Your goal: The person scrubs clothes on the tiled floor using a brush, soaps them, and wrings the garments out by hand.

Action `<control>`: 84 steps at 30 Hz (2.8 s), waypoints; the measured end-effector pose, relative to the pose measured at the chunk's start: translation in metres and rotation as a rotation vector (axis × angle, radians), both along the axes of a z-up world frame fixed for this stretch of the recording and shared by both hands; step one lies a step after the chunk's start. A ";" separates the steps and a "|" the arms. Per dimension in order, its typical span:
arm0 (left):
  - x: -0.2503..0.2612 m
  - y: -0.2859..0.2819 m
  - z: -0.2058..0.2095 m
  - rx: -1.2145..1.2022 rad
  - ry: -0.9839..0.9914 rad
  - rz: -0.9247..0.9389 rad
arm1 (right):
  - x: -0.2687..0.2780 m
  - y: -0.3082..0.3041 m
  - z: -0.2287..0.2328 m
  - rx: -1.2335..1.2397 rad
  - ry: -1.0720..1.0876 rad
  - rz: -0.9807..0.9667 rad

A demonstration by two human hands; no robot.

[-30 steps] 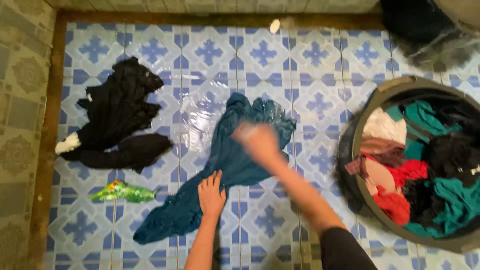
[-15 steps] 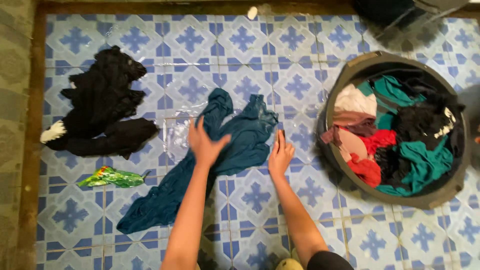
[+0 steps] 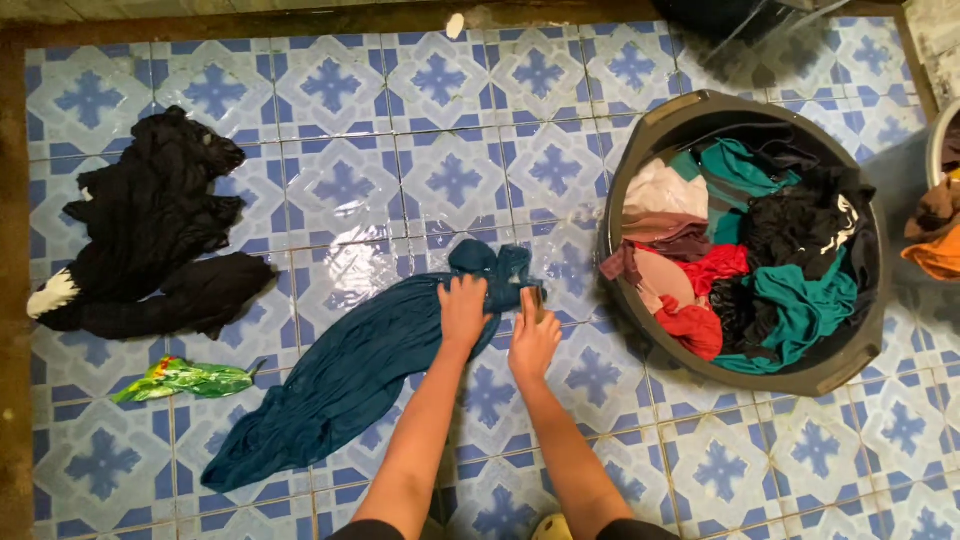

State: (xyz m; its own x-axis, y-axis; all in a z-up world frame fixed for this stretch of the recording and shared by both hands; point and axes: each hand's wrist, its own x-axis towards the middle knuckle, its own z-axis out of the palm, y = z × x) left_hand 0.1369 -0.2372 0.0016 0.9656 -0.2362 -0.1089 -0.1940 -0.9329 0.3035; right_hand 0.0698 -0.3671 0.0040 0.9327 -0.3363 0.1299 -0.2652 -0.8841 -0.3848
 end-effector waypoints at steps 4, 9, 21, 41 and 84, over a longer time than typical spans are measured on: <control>0.028 -0.012 -0.010 -0.134 -0.068 0.121 | -0.002 0.001 0.000 0.001 -0.038 0.009; 0.105 -0.036 0.051 -0.582 -0.275 0.289 | 0.000 0.001 0.006 0.012 0.008 0.006; 0.183 -0.008 0.279 -1.509 -0.539 0.237 | -0.002 0.000 0.004 0.017 -0.007 0.015; -0.048 0.143 0.088 -0.173 -0.242 0.517 | -0.001 0.005 0.004 -0.033 -0.057 0.056; -0.100 0.226 0.006 -0.012 -0.329 0.589 | 0.201 0.079 0.072 0.030 -0.060 0.483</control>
